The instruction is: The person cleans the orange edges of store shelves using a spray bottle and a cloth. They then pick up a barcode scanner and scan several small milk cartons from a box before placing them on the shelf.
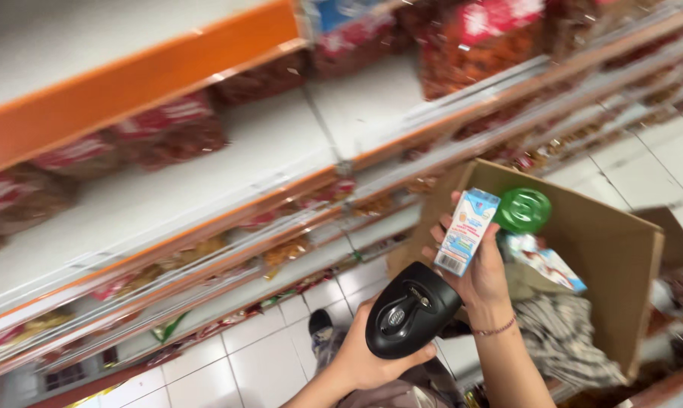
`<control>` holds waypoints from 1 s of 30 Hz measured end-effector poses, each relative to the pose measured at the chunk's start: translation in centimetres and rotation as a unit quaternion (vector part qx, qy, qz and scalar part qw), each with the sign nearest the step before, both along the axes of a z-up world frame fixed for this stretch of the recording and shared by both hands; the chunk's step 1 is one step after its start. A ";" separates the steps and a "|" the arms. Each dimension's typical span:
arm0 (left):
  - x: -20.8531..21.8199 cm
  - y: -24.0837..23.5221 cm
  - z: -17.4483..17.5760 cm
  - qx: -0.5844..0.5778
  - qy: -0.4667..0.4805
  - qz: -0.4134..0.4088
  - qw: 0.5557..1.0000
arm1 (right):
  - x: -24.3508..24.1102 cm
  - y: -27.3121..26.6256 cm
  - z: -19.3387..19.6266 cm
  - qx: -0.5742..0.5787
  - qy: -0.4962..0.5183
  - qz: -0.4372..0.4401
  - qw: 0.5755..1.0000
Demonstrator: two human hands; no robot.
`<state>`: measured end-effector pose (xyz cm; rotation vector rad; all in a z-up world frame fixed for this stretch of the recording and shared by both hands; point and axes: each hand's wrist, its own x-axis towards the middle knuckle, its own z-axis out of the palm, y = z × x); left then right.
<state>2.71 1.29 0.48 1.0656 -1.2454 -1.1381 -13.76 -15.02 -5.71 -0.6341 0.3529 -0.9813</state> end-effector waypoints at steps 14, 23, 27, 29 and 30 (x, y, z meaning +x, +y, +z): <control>21.3 10.2 10.3 -0.049 -0.021 0.107 0.993 | 20.4 7.8 7.4 -0.104 0.008 0.106 0.989; 30.9 14.1 15.0 -0.230 -0.237 0.163 0.930 | 30.7 11.4 19.6 -0.427 0.151 -0.015 0.892; 34.1 14.0 16.2 -0.217 -0.124 0.168 0.953 | 34.7 12.5 24.7 -0.455 0.189 -0.133 0.860; 35.1 13.5 16.5 -0.220 -0.015 0.167 0.961 | 36.3 12.0 26.4 -0.488 0.197 -0.160 0.835; 35.8 13.5 16.6 -0.225 -0.051 0.186 0.955 | 37.0 11.7 26.9 -0.503 0.202 -0.174 0.822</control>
